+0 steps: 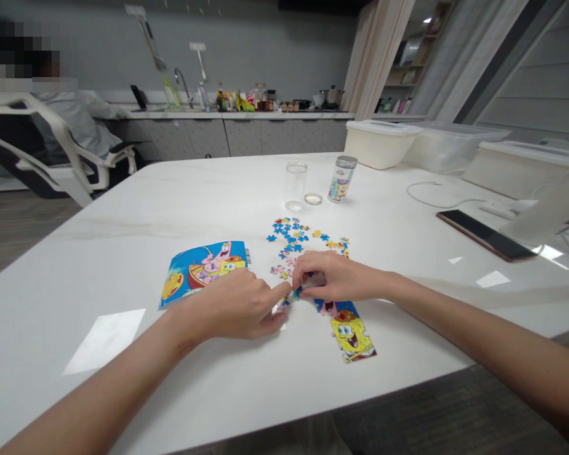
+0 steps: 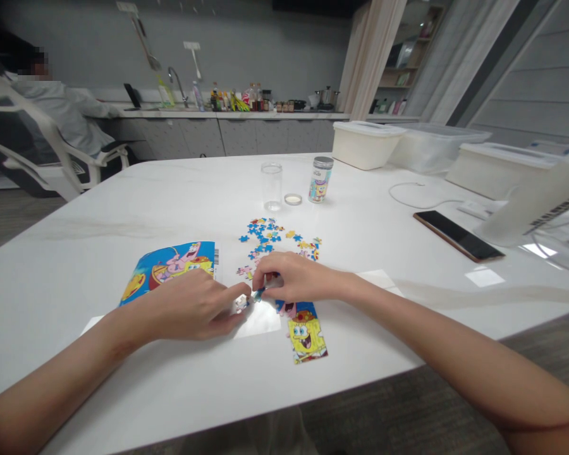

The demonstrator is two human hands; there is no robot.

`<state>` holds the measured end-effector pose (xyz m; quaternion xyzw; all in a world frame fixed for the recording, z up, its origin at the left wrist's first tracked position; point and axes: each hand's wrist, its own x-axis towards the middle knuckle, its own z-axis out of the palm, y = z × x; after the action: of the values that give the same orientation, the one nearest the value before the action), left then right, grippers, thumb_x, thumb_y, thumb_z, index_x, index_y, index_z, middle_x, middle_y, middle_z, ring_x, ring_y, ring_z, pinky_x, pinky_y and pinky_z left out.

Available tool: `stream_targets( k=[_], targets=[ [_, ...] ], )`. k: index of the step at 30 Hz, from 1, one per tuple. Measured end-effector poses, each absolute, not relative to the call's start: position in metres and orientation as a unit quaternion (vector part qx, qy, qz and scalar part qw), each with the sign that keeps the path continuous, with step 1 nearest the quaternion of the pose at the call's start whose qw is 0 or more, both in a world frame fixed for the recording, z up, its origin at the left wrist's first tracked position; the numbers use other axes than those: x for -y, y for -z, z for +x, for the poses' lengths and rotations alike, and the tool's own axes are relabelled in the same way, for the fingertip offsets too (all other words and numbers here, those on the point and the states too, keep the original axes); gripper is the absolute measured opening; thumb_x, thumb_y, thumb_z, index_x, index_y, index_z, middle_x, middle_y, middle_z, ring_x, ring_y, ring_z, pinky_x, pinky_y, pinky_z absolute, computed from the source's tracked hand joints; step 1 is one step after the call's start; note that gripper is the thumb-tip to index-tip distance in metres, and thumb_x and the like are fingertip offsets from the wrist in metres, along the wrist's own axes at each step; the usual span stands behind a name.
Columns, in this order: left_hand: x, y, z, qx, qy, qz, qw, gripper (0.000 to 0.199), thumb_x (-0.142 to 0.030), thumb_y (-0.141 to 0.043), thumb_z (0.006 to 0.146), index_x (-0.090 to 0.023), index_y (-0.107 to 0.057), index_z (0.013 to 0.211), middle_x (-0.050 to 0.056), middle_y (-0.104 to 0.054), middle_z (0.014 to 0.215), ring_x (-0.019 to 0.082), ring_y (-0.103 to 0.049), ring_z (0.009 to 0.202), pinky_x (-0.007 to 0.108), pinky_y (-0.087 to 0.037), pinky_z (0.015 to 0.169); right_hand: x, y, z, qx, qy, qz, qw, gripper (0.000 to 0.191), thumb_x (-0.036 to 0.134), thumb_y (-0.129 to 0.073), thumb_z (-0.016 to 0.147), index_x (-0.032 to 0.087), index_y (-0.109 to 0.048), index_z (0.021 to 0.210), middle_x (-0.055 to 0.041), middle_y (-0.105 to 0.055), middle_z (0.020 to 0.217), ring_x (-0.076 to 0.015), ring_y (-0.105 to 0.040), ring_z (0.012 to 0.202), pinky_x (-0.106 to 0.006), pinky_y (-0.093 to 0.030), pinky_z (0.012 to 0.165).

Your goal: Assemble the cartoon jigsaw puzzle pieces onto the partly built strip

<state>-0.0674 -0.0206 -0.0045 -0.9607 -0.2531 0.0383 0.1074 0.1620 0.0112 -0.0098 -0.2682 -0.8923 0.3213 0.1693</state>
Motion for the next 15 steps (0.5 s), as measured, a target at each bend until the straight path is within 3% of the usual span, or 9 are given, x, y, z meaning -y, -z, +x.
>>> stream_targets(
  k=[6,15],
  targets=[
    [0.0231,0.0,-0.069,0.246,-0.046,-0.964,0.092,0.022,-0.028,-0.039,0.091,-0.017,-0.055,0.099,0.0,-0.06,0.051,0.016,-0.049,0.039,0.032,-0.022,0.043,-0.0094,0.0065,0.1609,0.89,-0.329,-0.273,0.159,0.01,0.011,-0.065,0.08,0.018,-0.065,0.087,-0.0033,-0.066,0.092,-0.0145,-0.06,0.087,-0.029,-0.048,0.08],
    [0.0191,0.0051,-0.0701,0.257,-0.009,-0.958,0.124,0.027,-0.035,-0.035,0.097,-0.017,-0.056,0.094,-0.002,-0.054,0.045,0.015,-0.044,0.035,0.03,-0.019,0.04,-0.0105,0.0085,0.1622,0.895,-0.321,-0.271,0.149,0.008,0.016,-0.067,0.081,0.018,-0.065,0.088,-0.0031,-0.062,0.092,-0.0138,-0.058,0.082,-0.028,-0.048,0.074]
  ],
)
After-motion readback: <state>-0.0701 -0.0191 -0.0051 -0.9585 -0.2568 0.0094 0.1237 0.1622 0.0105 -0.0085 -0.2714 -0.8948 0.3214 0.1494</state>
